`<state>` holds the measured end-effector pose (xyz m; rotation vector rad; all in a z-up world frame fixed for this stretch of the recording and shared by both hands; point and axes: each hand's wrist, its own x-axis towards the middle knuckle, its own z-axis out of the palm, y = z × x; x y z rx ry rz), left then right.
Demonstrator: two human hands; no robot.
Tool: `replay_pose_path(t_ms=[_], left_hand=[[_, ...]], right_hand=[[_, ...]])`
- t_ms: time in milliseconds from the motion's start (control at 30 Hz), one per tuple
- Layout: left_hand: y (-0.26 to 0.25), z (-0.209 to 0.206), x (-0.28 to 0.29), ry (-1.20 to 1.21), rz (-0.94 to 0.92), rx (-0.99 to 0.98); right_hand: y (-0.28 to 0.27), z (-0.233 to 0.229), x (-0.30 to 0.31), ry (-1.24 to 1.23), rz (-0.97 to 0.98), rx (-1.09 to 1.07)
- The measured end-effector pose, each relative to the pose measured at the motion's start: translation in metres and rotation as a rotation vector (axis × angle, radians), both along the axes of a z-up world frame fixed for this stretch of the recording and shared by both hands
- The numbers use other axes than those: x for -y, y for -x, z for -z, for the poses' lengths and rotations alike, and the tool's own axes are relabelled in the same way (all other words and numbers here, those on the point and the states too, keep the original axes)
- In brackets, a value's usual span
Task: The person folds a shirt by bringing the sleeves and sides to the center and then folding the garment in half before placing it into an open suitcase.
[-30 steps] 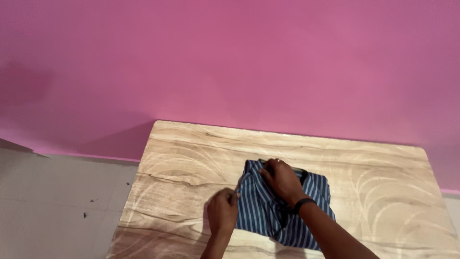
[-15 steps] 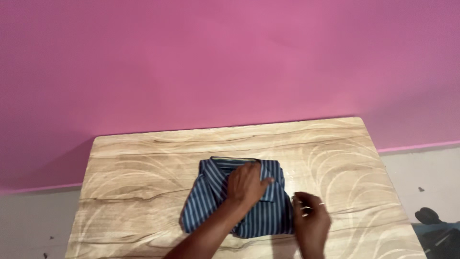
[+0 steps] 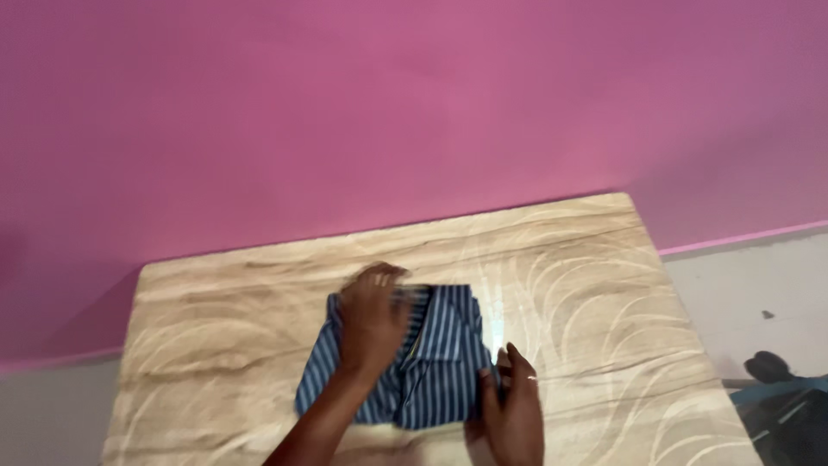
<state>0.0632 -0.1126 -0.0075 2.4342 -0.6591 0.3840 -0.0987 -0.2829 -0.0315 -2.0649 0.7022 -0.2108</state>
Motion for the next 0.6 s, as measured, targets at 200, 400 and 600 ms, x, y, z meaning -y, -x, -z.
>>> replay_pose_path(t_ms=[200, 400, 600], left_hand=[[0.031, 0.03, -0.109, 0.137, -0.522, -0.597], [0.068, 0.026, -0.116, 0.186, -0.361, -0.62], [0.136, 0.002, -0.091, 0.291, -0.338, -0.617]], right_hand=[[-0.01, -0.005, 0.002, -0.057, 0.003, -0.242], [-0.019, -0.047, -0.002, 0.047, -0.022, -0.241], [-0.031, -0.074, -0.025, 0.303, -0.771, 0.089]])
